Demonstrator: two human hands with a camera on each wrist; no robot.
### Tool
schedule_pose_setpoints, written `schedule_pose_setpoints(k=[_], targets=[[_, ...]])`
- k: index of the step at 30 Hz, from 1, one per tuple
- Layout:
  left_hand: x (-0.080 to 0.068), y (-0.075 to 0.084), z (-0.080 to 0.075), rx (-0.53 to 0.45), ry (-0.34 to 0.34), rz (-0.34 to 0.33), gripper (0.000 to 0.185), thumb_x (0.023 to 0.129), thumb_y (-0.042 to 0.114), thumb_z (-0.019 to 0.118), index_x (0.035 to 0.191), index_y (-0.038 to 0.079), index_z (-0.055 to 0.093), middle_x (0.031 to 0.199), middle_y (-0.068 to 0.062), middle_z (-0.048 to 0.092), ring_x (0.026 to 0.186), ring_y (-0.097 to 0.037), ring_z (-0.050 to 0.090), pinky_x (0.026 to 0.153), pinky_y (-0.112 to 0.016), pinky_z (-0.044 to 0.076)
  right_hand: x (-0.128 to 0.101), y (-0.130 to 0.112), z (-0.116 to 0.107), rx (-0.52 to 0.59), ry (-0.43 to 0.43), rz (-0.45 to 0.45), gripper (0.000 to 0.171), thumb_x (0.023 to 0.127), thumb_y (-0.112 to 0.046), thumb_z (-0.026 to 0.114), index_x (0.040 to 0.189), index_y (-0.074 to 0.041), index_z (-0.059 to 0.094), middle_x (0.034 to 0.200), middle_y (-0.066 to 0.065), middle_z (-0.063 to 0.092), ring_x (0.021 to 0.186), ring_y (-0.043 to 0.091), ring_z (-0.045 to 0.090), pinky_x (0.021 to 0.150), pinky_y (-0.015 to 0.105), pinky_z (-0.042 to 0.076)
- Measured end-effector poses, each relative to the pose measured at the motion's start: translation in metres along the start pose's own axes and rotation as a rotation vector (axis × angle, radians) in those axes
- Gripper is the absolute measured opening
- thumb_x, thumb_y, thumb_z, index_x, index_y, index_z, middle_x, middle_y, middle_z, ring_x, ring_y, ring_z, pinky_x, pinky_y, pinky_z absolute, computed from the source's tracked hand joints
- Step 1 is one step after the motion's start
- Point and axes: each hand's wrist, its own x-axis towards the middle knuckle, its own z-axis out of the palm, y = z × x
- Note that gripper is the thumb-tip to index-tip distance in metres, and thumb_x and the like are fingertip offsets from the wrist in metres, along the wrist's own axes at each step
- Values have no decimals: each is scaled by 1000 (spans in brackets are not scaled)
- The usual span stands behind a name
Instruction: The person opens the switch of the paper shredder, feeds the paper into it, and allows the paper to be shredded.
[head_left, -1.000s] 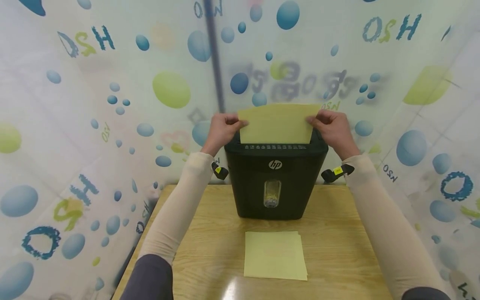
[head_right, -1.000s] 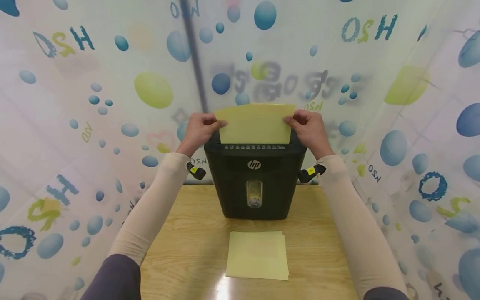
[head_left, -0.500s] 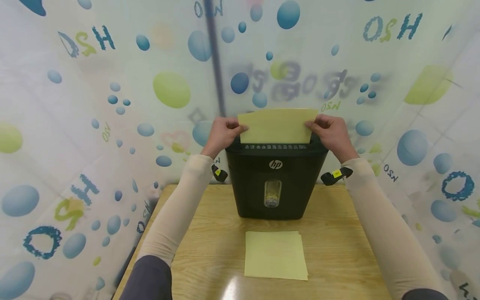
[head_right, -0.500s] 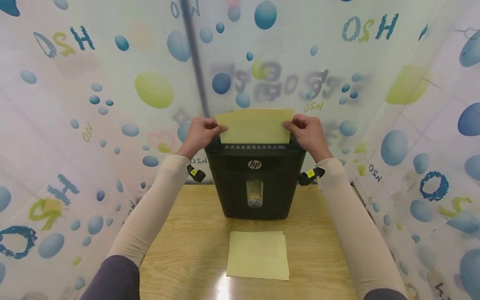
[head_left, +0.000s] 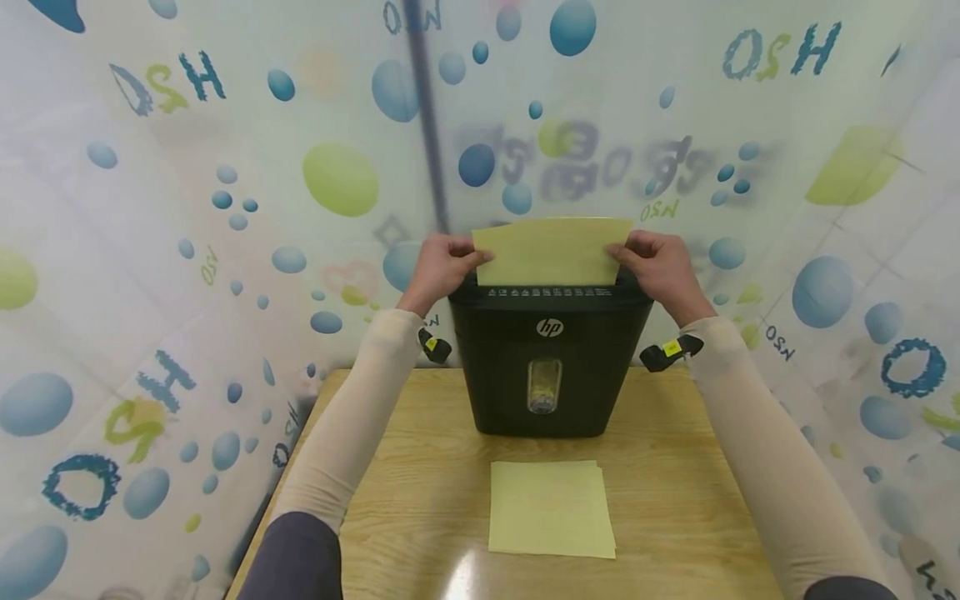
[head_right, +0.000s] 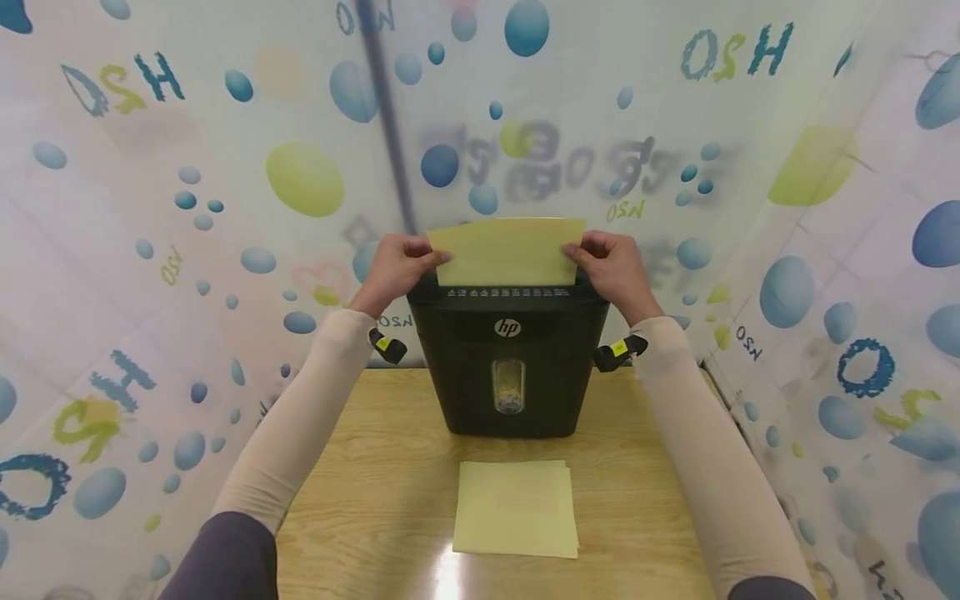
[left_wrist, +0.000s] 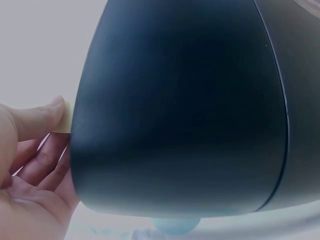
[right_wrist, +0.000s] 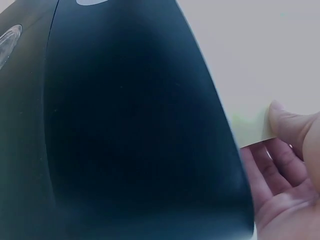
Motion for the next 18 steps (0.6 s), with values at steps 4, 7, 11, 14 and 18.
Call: schedule_pose_setpoints(k=[4, 7, 11, 14, 18], targets=[[0, -1, 0, -5, -7, 8, 37, 96, 34, 74, 77, 3, 73, 72, -10, 67, 66, -24, 50, 68, -36, 42, 0, 1, 0, -6, -7, -4, 46, 94, -52, 69, 101, -7, 76, 87, -6, 76, 91, 14, 67, 75, 29, 48], [0, -1, 2, -10, -13, 8, 37, 96, 34, 74, 76, 3, 73, 75, -10, 69, 70, -26, 53, 70, -37, 43, 1, 2, -1, -9, -5, -11, 44, 95, -51, 69, 102, -8, 76, 88, -7, 75, 91, 10, 68, 76, 27, 50], [1, -2, 3, -11, -16, 11, 35, 96, 34, 74, 77, 5, 74, 78, -9, 70, 73, -25, 59, 71, -37, 45, 1, 3, -2, -14, 0, -16, 44, 95, -51, 69, 101, -7, 76, 86, -9, 74, 90, 9, 68, 77, 27, 51], [0, -2, 2, -5, -19, 12, 35, 96, 34, 74, 76, 5, 73, 80, -9, 72, 76, -24, 63, 72, -37, 47, 1, 3, -2, -22, 2, -15, 45, 94, -52, 69, 99, -7, 76, 83, -9, 74, 88, 11, 67, 75, 28, 49], [-1, -3, 0, -2, -21, 4, 36, 96, 34, 74, 77, 4, 72, 79, -10, 73, 77, -24, 64, 71, -38, 47, 0, 3, 0, -29, 2, -15, 46, 95, -52, 69, 97, -7, 75, 81, -8, 73, 85, 14, 64, 71, 29, 47]])
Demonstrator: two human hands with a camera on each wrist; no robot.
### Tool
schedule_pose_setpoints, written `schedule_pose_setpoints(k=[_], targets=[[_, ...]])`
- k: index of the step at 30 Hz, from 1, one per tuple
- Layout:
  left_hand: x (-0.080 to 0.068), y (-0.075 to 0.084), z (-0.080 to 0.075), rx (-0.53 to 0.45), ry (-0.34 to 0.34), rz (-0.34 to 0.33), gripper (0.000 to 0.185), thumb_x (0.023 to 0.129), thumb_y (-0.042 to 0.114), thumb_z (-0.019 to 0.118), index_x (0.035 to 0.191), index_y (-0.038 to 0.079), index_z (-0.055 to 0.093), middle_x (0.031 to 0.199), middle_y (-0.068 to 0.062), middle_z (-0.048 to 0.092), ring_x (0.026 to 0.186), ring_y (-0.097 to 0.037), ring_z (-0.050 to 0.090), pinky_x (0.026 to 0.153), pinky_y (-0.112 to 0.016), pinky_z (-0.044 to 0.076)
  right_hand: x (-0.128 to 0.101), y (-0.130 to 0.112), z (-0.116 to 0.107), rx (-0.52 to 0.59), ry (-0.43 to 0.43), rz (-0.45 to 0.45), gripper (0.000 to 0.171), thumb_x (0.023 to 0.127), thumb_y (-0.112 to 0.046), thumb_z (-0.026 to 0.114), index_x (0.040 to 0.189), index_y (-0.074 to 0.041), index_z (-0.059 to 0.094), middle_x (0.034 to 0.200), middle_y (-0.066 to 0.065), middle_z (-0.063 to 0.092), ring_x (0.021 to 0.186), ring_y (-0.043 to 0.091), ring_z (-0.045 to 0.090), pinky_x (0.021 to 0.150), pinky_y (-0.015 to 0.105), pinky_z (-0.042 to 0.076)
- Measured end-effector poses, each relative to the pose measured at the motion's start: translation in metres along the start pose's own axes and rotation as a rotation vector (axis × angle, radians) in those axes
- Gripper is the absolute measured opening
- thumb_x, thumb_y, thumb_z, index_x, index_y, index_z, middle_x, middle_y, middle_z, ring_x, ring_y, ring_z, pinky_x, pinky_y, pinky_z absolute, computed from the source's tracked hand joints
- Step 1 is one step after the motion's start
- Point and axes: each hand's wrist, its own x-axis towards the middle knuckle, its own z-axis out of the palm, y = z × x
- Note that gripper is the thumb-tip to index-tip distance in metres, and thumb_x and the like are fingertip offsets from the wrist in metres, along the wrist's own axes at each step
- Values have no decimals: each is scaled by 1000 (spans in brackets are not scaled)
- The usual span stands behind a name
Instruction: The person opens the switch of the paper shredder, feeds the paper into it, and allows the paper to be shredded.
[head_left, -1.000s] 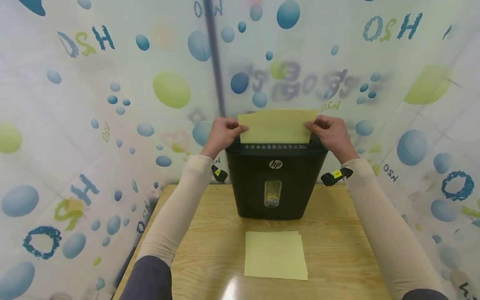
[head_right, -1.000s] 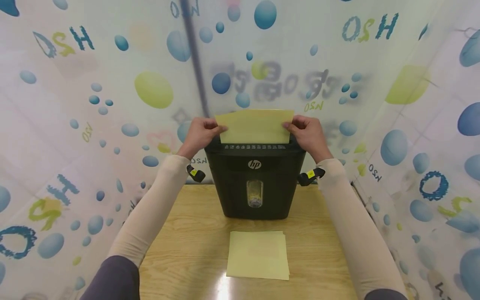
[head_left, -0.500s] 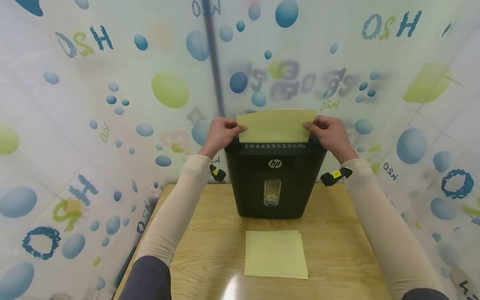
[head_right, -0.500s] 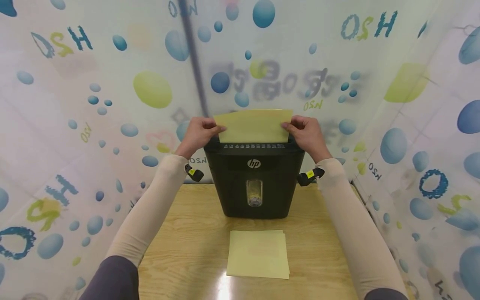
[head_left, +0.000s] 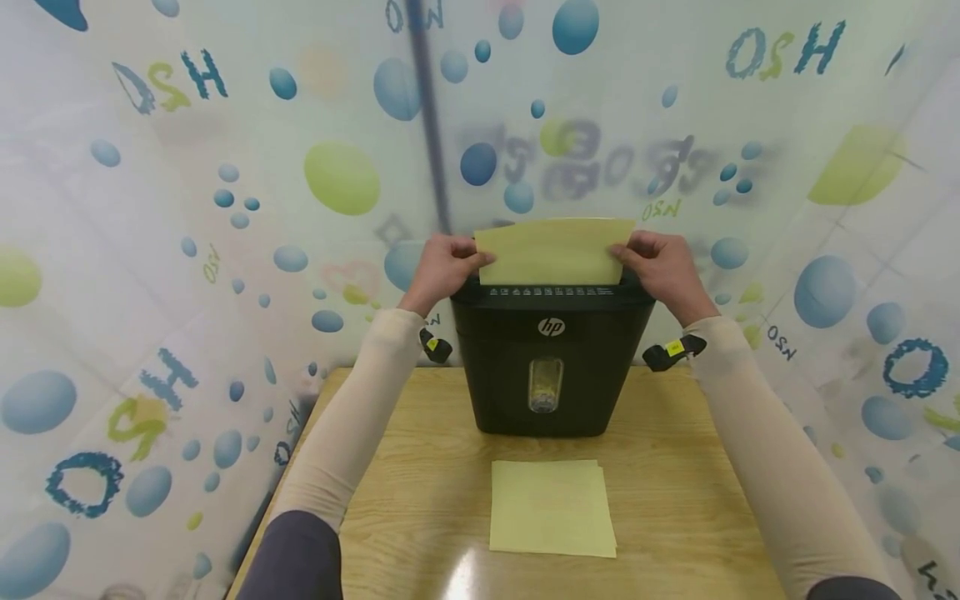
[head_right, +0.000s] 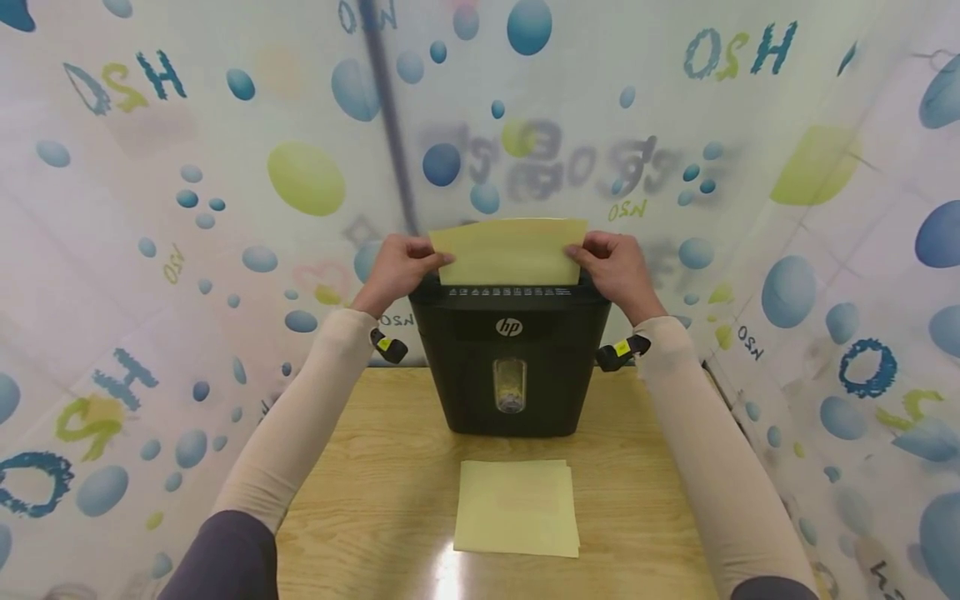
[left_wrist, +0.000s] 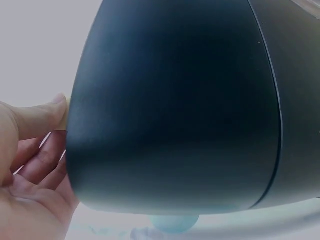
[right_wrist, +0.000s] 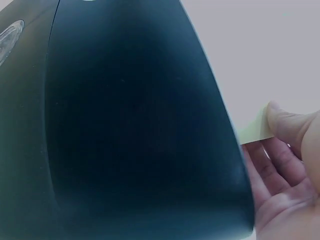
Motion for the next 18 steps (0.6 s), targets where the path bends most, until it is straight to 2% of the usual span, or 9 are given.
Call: schedule_pose_setpoints(k=[5, 13, 18], targets=[[0, 1, -2, -6, -5, -21, 35, 97, 35, 73, 78, 5, 73, 82, -9, 74, 78, -24, 63, 70, -37, 46, 0, 0, 2, 16, 0, 6, 45, 95, -52, 69, 98, -7, 75, 82, -9, 72, 85, 16, 63, 70, 29, 45], [-1, 3, -3, -1, -4, -10, 36, 96, 35, 73, 77, 4, 73, 82, -8, 74, 78, -24, 64, 67, -37, 45, 0, 0, 2, 38, -14, 18, 44, 95, -49, 69, 105, -7, 76, 89, -11, 75, 90, 4, 69, 81, 25, 53], [-1, 1, -3, -3, -11, -11, 37, 97, 34, 73, 77, 3, 71, 81, -10, 73, 77, -25, 62, 67, -37, 43, 0, 0, 1, 33, -22, 13, 43, 96, -48, 69, 105, -7, 76, 91, -9, 75, 91, 4, 69, 83, 25, 54]])
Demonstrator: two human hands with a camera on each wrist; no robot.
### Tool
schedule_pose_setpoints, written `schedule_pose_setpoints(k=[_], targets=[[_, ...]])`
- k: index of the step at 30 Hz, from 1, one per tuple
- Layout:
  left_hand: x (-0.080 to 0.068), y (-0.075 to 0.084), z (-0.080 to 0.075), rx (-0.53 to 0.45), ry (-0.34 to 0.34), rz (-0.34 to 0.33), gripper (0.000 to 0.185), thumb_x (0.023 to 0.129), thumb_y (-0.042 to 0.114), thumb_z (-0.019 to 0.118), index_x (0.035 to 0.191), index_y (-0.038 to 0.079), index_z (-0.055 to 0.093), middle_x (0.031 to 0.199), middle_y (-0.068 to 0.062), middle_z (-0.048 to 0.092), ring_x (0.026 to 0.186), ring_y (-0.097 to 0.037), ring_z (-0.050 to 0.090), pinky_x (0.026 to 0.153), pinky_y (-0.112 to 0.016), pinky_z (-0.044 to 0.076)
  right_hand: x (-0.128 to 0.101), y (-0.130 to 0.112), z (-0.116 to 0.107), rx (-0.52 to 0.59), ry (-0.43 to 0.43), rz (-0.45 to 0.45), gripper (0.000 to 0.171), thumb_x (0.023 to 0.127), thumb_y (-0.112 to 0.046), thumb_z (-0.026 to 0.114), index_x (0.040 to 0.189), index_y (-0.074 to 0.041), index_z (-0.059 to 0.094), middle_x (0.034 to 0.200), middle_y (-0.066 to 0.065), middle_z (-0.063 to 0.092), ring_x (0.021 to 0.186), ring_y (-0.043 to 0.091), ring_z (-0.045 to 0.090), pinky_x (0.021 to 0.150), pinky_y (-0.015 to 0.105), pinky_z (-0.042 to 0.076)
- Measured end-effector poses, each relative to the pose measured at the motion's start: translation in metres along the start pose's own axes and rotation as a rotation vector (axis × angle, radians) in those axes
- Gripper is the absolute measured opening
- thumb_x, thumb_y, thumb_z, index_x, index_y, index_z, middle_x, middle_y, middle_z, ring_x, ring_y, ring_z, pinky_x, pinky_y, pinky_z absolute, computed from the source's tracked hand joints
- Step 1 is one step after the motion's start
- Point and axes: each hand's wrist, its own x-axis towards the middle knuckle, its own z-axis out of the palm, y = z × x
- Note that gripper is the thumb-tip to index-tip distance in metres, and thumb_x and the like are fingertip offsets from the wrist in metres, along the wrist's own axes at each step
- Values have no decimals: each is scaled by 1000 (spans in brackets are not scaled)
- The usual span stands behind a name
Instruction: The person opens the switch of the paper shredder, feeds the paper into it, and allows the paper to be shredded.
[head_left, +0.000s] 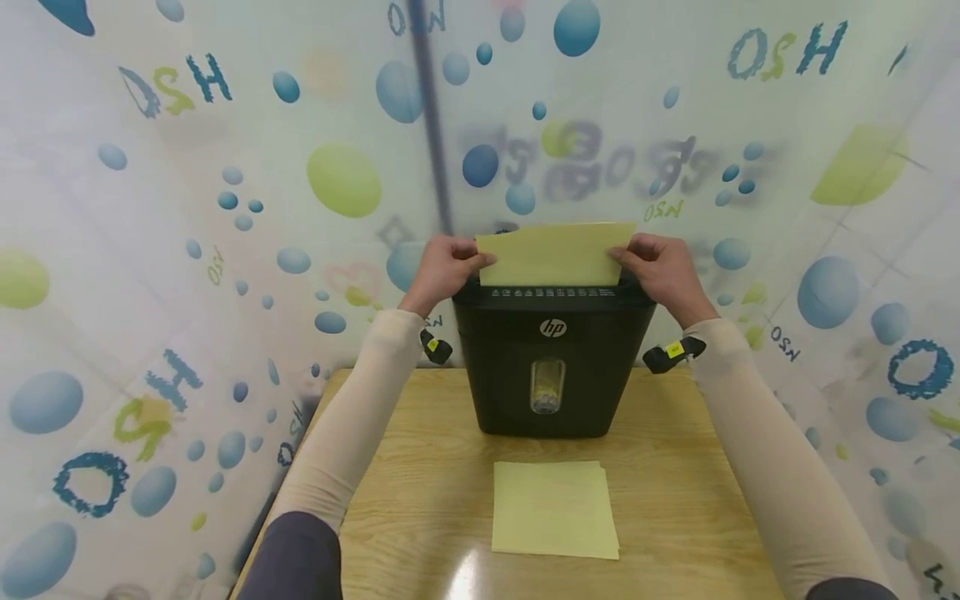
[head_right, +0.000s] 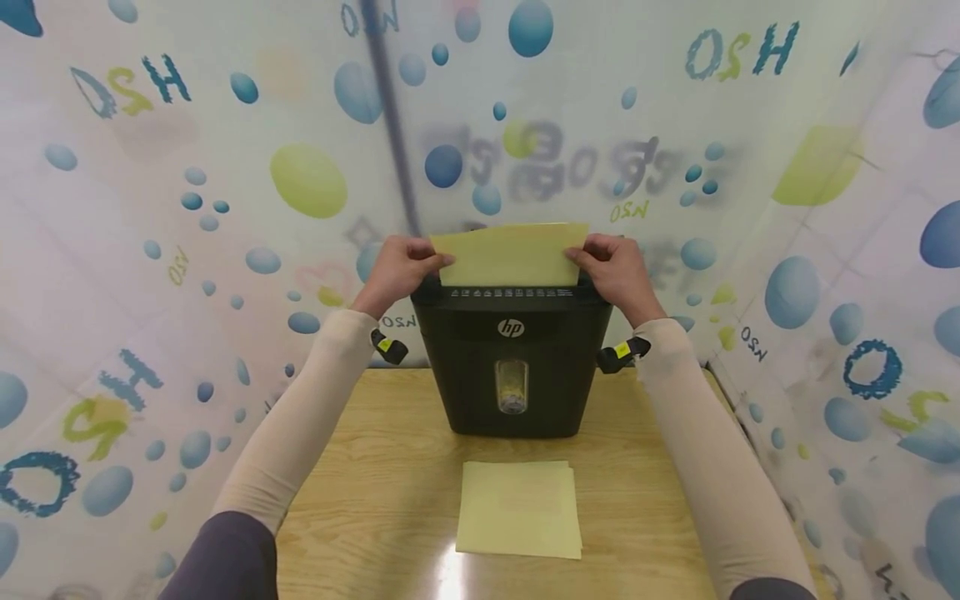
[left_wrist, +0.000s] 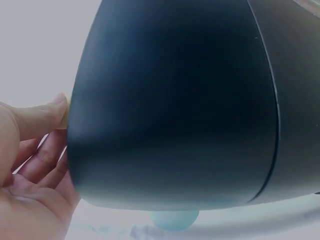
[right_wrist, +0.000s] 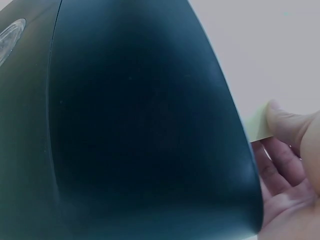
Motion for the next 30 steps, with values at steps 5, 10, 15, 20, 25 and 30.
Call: schedule_pose_setpoints(k=[5, 10, 15, 20, 25, 30], targets=[[0, -1, 3, 10, -2, -18, 31, 97, 33, 73, 80, 7, 74, 79, -7, 69, 75, -24, 55, 67, -36, 42, -1, 3, -1, -48, 6, -25, 41, 97, -46, 69, 98, -6, 76, 87, -2, 71, 81, 14, 61, 72, 27, 48], [-2, -2, 4, 19, -14, -34, 29, 97, 32, 74, 82, 7, 73, 77, -7, 65, 72, -24, 50, 67, -36, 41, -1, 8, -1, -106, -1, -40, 40, 97, -46, 69, 96, -7, 76, 83, -1, 68, 76, 20, 53, 66, 31, 43], [-2, 0, 2, -18, -3, -31, 32, 98, 36, 72, 76, 13, 67, 75, -7, 68, 78, -22, 64, 73, -37, 48, -1, 4, -5, -102, -33, -9, 45, 97, -52, 66, 103, -9, 76, 91, 0, 74, 81, 8, 65, 75, 32, 48], [-3, 4, -1, -34, -19, -36, 42, 99, 45, 67, 75, 11, 65, 94, -8, 73, 84, -22, 71, 81, -40, 55, -1, -6, -8, -106, -82, 49, 56, 98, -60, 60, 121, -11, 72, 116, 14, 74, 92, 9, 72, 94, 41, 52], [-3, 7, -3, -44, -69, -59, 43, 100, 53, 61, 112, 15, 79, 136, -1, 68, 95, -20, 73, 90, -39, 59, -2, -10, -11, -100, -128, 81, 61, 100, -62, 54, 134, -13, 67, 133, 18, 66, 112, 30, 70, 106, 50, 49], [-3, 7, -5, -73, -107, -64, 48, 102, 51, 59, 125, 12, 74, 126, -4, 72, 107, -18, 70, 93, -36, 59, -5, -10, -13, -81, -173, 62, 61, 101, -62, 51, 136, -14, 66, 141, 14, 63, 122, 33, 64, 109, 49, 48]])
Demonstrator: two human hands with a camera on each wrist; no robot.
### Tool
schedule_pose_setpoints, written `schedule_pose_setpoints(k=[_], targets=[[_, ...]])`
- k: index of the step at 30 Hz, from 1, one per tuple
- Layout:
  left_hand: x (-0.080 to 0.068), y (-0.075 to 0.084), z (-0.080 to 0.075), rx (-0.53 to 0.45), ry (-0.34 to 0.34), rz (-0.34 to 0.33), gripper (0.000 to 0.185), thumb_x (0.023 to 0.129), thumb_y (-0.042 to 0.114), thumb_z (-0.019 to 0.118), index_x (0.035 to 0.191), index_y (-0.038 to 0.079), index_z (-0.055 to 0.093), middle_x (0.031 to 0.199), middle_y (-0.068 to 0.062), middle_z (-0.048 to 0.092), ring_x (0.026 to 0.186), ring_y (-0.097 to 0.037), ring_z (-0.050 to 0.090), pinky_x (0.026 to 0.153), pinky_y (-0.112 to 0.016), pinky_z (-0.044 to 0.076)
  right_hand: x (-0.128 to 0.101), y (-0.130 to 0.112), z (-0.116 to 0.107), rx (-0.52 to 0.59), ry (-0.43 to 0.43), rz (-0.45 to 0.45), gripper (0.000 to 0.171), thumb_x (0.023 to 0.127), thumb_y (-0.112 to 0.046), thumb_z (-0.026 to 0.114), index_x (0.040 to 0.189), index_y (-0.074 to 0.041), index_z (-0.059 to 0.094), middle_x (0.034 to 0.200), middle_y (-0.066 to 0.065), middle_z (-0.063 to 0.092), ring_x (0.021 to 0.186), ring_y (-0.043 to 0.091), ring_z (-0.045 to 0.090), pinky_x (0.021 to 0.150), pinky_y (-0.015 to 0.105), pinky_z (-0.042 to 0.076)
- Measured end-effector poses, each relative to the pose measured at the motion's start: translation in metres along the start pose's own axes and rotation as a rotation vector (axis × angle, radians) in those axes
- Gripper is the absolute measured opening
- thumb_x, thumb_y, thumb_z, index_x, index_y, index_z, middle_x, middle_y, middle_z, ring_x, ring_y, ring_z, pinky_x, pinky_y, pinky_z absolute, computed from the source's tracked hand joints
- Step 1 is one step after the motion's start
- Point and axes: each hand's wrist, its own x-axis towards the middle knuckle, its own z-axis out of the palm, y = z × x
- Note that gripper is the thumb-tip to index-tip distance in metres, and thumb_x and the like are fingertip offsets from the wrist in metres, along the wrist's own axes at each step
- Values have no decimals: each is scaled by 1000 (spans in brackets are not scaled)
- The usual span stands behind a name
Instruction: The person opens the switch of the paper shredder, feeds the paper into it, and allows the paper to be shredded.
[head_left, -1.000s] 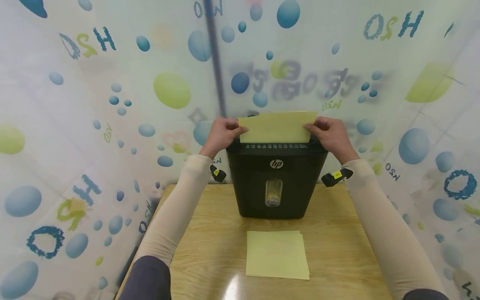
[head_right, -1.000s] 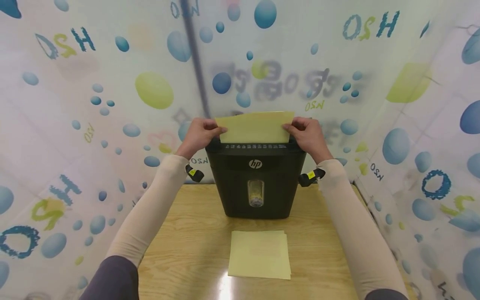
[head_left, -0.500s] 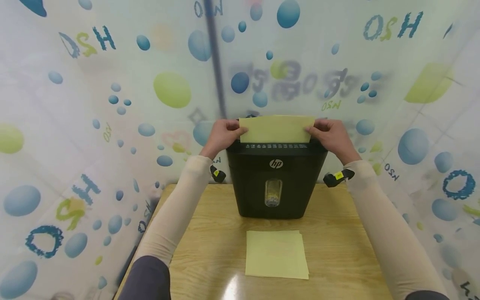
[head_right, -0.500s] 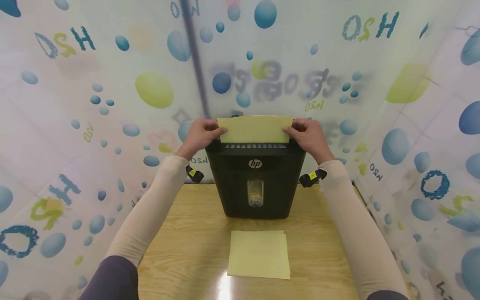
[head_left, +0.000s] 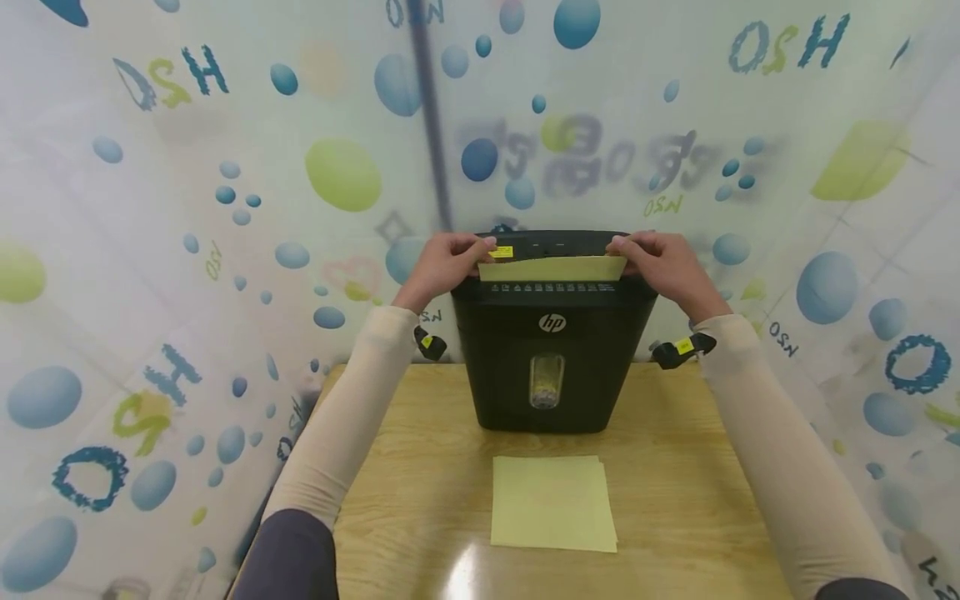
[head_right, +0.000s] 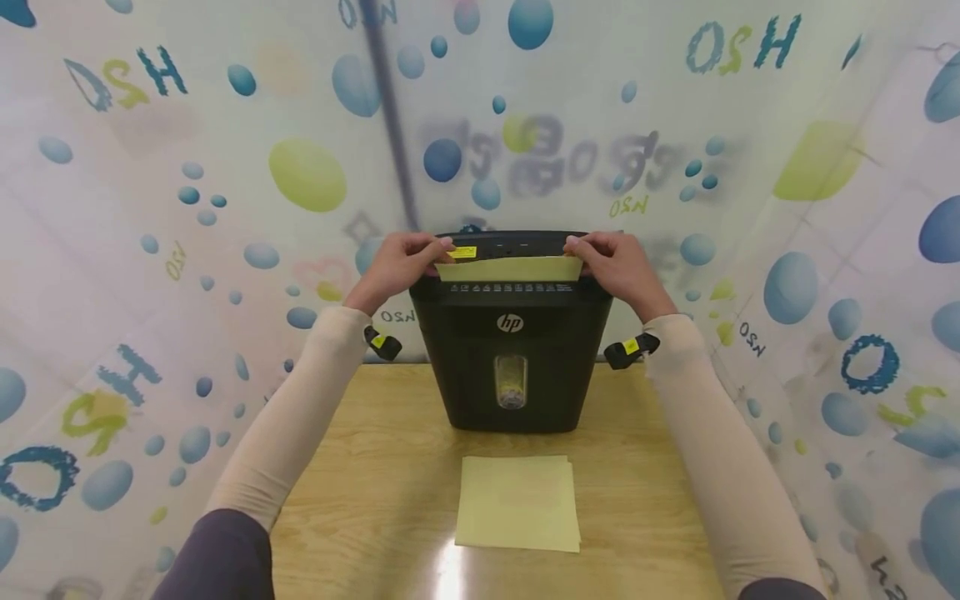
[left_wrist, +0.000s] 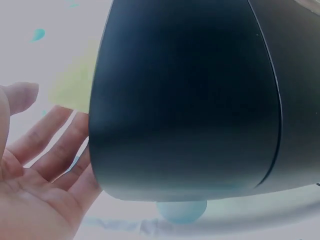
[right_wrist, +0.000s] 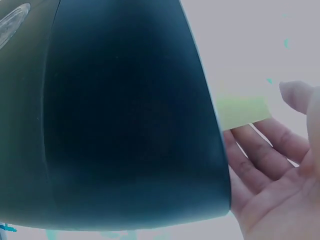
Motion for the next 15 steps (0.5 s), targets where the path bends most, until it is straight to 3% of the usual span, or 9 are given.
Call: schedule_pose_setpoints(k=[7, 12, 15], targets=[[-4, -1, -3, 5, 0, 13, 50, 101, 54, 59, 131, 15, 70, 118, -6, 74, 108, -17, 70, 96, -36, 58, -4, 2, -2, -1, -39, -59, 60, 103, -58, 50, 139, -13, 62, 139, 13, 65, 125, 28, 62, 111, 47, 47], [-11, -5, -6, 79, 9, 33, 50, 98, 61, 59, 132, 26, 69, 127, 2, 70, 109, -15, 67, 98, -41, 55, -12, 6, -4, -17, -39, -118, 54, 105, -53, 51, 142, -16, 60, 142, 11, 62, 127, 30, 60, 115, 53, 41], [-17, -9, -6, 93, 12, 59, 52, 96, 63, 60, 136, 29, 65, 137, 3, 65, 121, -19, 63, 104, -45, 51, -18, 9, -5, -15, -34, -160, 49, 105, -46, 55, 144, -16, 59, 146, 10, 58, 130, 29, 57, 118, 56, 37]])
